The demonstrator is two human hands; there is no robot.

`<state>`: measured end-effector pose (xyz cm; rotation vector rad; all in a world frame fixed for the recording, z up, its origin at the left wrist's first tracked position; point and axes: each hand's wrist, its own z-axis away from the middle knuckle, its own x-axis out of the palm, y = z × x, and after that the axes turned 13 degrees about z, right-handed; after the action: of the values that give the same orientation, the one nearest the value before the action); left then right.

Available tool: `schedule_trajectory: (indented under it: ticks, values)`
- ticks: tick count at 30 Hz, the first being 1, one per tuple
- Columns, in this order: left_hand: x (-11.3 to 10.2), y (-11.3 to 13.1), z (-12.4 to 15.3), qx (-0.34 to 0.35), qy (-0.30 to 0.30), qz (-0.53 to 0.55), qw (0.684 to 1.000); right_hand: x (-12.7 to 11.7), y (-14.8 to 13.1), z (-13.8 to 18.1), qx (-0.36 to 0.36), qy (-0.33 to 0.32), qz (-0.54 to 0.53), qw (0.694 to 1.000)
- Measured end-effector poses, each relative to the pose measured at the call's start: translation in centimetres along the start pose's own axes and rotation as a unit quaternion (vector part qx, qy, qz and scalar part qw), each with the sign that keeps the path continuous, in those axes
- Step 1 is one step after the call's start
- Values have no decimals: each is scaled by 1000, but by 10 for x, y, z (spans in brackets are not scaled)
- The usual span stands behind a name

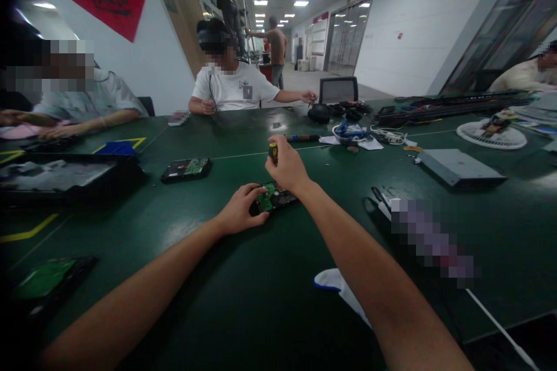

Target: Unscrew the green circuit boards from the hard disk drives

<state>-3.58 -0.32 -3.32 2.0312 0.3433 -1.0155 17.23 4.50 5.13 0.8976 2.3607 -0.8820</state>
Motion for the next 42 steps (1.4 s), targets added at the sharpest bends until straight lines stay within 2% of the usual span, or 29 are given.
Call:
schedule_trajectory:
  ticks: [5, 7, 9, 11, 13, 14, 16, 21, 29, 32, 37, 39, 41, 42]
  values:
    - [1, -1, 0, 1, -3, -12, 1000, -31, 4, -19, 12, 101, 25, 994]
    - [1, -1, 0, -3, -5, -18, 1000, -44, 16, -23, 33, 99, 86, 991]
    - [2, 0, 0, -9, -2, -25, 1000, -52, 34, -19, 75, 34, 172, 982]
    - [3, 2, 1, -16, 8, -34, 999, -52, 55, -4, 122, -103, 245, 956]
    - [5, 4, 2, -25, 15, -45, 999, -47, 73, 16, 127, -243, 276, 921]
    - [5, 5, 2, -33, 18, -51, 998, -44, 80, 26, 124, -287, 287, 906]
    - [7, 6, 2, -55, 27, -64, 996, -37, 90, 43, 126, -306, 287, 899]
    - [5, 6, 4, -130, 69, -89, 985, -29, 99, 58, 117, -297, 269, 909]
    - [0, 22, 13, -143, 75, -67, 985, -15, 102, 58, 132, -284, 275, 909]
    - [1, 29, 14, -121, 70, -53, 989, -14, 106, 57, 135, -288, 274, 908]
    - [6, 35, 16, -55, 15, -18, 998, -23, 97, 53, 153, -287, 270, 906]
    - [8, 33, 15, -48, 20, -20, 998, -28, 84, 54, 143, -262, 260, 918]
    - [9, 30, 12, -49, 46, -32, 997, -29, 68, 57, 96, -212, 217, 948]
    - [8, 28, 10, -45, 58, -39, 997, -29, 59, 59, 79, -209, 197, 955]
